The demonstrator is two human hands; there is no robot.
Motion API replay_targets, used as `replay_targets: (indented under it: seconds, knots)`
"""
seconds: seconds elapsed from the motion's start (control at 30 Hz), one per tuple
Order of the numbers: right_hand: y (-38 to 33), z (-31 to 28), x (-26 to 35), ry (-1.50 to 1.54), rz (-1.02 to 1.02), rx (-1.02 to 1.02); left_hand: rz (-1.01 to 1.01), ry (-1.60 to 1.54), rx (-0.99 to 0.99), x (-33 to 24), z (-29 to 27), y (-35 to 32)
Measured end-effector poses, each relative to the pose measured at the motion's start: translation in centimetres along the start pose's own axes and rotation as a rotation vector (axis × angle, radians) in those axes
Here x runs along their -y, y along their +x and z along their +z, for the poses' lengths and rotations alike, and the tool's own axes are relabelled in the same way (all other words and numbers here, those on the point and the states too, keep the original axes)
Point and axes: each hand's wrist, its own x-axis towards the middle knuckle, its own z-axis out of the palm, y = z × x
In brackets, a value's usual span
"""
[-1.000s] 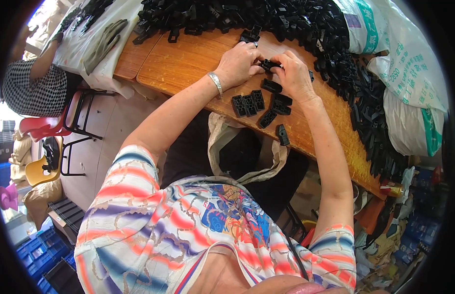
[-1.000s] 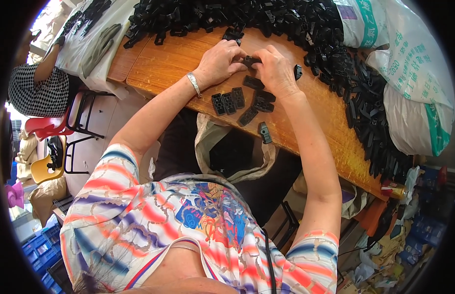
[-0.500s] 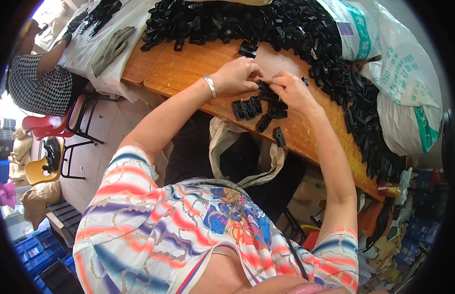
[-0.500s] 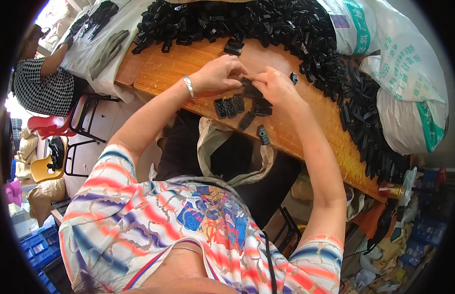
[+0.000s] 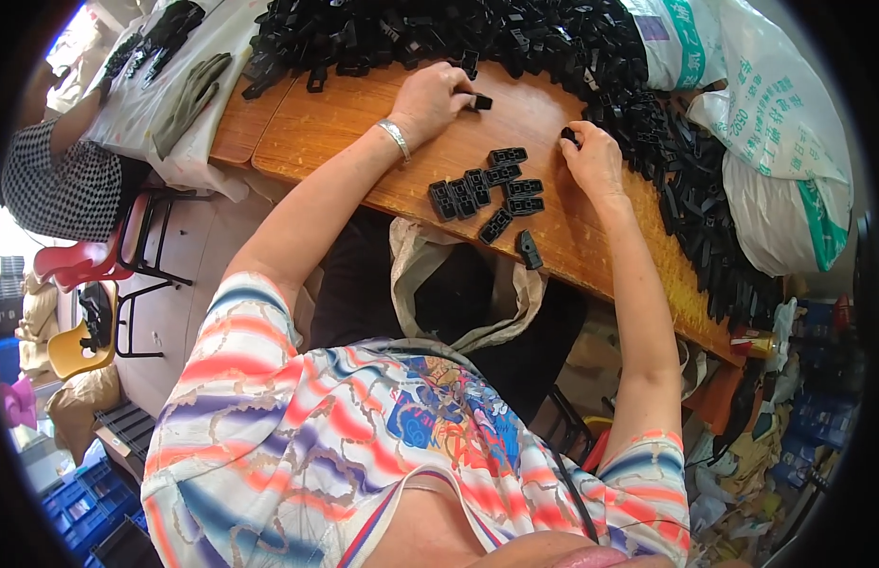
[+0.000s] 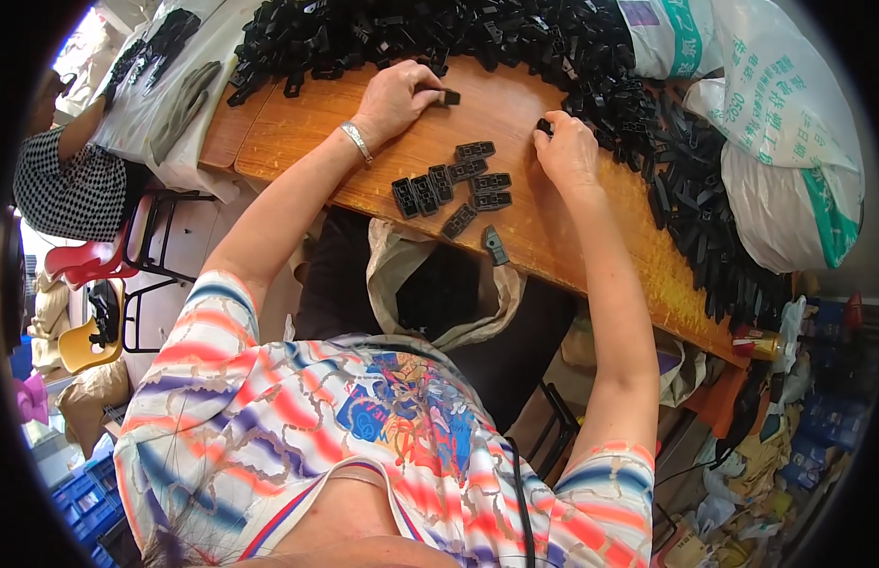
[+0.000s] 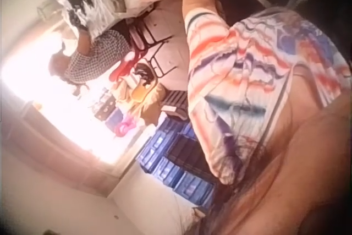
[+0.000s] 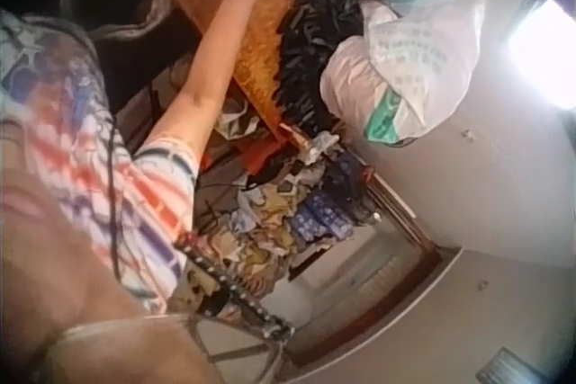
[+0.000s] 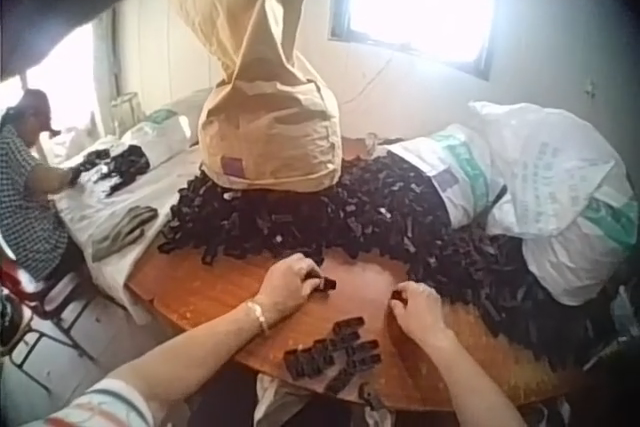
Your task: Assembling small black plastic buckle or clip components at a manufacturing workbench.
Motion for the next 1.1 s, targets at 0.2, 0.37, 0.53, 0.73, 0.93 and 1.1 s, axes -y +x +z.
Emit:
replay_targets:
  seconds: [0.2,0.37,0.53,0.73,0.93,1.1]
  knots:
    - [-0.1,-0.9,2.0,0.548,0.131,0.294,-0.012,-0.032,0.09,-2.6,1.0,-0.4]
    - [-0.1,-1.3,0.7,0.534,0.122,0.215,0.0,-0.138,0.074,-2.4,1.1,-0.8]
    - [-1.6,-1.9,2.4,0.249,-0.176,0.16,0.166,-0.051,0.078,-1.6,0.8,-1.5]
    - [-0.7,-1.1,2.8,0.187,-0.205,0.182,0.095,-0.009,0.108,-2.1,1.2,-1.3]
    - [1.1,0.1,5.2,0.178,-0.352,-0.005,0.038,-0.011,0.161,-2.1,1.0,-1.1]
    - [2.0,-0.3,6.0,0.048,-0.415,0.082,0.01,-0.016,0.175,-2.3,1.0,-1.1]
